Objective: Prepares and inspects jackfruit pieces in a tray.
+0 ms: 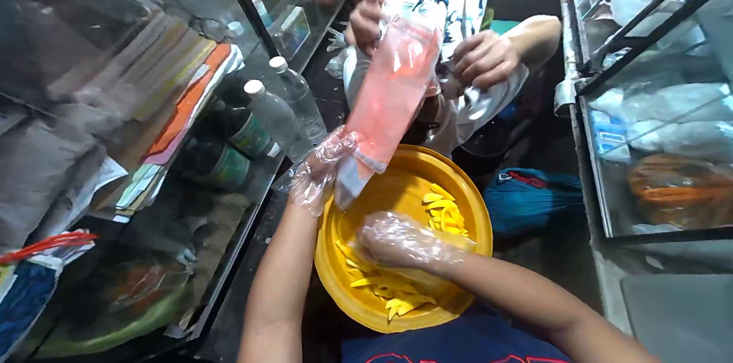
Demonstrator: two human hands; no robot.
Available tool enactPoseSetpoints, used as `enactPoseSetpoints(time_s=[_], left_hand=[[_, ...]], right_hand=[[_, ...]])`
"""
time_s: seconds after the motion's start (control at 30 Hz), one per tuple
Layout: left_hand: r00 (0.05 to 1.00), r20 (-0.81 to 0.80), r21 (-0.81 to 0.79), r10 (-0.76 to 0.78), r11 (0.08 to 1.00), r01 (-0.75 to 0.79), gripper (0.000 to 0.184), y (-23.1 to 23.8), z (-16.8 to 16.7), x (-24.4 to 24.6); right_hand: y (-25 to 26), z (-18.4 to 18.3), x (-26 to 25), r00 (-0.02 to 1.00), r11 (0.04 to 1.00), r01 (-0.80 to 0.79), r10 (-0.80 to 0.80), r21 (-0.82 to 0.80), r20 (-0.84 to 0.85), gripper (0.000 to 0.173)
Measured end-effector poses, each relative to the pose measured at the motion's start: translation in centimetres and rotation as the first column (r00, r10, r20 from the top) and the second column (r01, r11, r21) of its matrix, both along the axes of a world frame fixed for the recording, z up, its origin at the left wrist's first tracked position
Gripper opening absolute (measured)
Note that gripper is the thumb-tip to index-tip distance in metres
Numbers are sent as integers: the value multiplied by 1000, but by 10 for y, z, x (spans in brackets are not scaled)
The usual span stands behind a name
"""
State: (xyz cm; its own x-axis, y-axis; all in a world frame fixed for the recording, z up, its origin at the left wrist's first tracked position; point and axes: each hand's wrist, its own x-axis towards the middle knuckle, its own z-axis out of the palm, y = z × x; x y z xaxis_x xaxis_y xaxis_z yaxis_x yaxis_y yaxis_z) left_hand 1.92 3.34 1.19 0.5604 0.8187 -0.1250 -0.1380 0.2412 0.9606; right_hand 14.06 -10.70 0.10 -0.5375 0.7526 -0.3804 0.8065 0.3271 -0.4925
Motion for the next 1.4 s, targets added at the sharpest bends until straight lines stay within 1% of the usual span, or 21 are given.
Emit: enactPoseSetpoints(time_s=[0.07,0.13,0.17,0.23,0.3,0.33,0.4,0.47,0.5,0.6,0.67,0.7,0.83,0.93,1.0,1.07,1.13,1.17,1.23,1.3,1.4], left_hand=[[1000,2,2,-28,1000,28,24,-1,0,3],[999,10,15,-33,999,32,21,2,-4,2],[999,30,16,-40,999,40,26,4,-10,-3],[999,38,10,-18,1000,17,32,4,-15,-10],[999,44,-2,-18,1000,18,35,8,-22,-16],[999,47,-10,-11,1000,12,35,8,-23,-18],[999,38,-13,30,999,-30,31,2,-18,-18],[998,-22,30,58,998,-57,18,-7,-9,-10],[999,-28,60,40,997,-38,16,-10,-9,-8],[995,76,31,-71,997,69,31,-5,-18,-23],[997,70,-3,-22,1000,23,27,-3,-11,-20],[998,69,-23,-2,1000,4,29,-2,-11,-19],[995,83,-17,-55,998,56,35,-2,-21,-33],[992,80,4,-95,996,95,38,11,-44,-48],[987,110,-8,-114,993,115,38,19,-51,-51],[989,119,-30,-85,996,90,33,20,-46,-49],[996,85,-22,-39,999,41,25,15,-32,-43],[995,88,-23,-46,999,48,27,16,-31,-44],[995,85,-2,-59,998,60,31,21,-38,-49],[992,120,9,-46,999,45,35,23,-47,-59],[998,70,66,-12,998,7,30,14,-43,-63]], right_hand=[[13,-16,-22,999,998,4,-1,57,-54,36],[8,-29,-33,994,993,-38,48,108,-94,27],[0,-31,-34,993,993,-73,81,91,-91,23],[-19,-22,-25,990,991,-133,131,-29,-61,21],[-31,-5,-3,992,990,-124,121,-67,-43,21],[-32,1,13,997,998,-67,66,-13,-50,22],[-20,12,45,989,983,147,-143,111,-39,28],[3,18,64,936,930,343,-351,130,43,30],[13,13,69,904,905,404,-417,131,96,30],[26,-2,70,834,863,497,-504,90,223,31],[20,-9,68,815,847,532,-518,22,260,34],[15,-12,68,809,842,539,-516,-6,283,35],[-10,-9,67,822,850,520,-470,-89,321,47],[-24,14,58,854,870,461,-383,-172,352,40],[-38,26,57,892,907,406,-366,-114,266,37],[-50,30,59,913,920,390,-391,31,114,30],[-58,27,60,890,864,451,-453,223,-48,23],[-60,24,60,865,812,497,-490,305,-107,22],[-62,21,64,805,716,587,-569,377,-171,25],[-62,19,73,707,635,700,-682,328,-189,32],[-67,-3,93,485,441,867,-853,231,-193,49]])
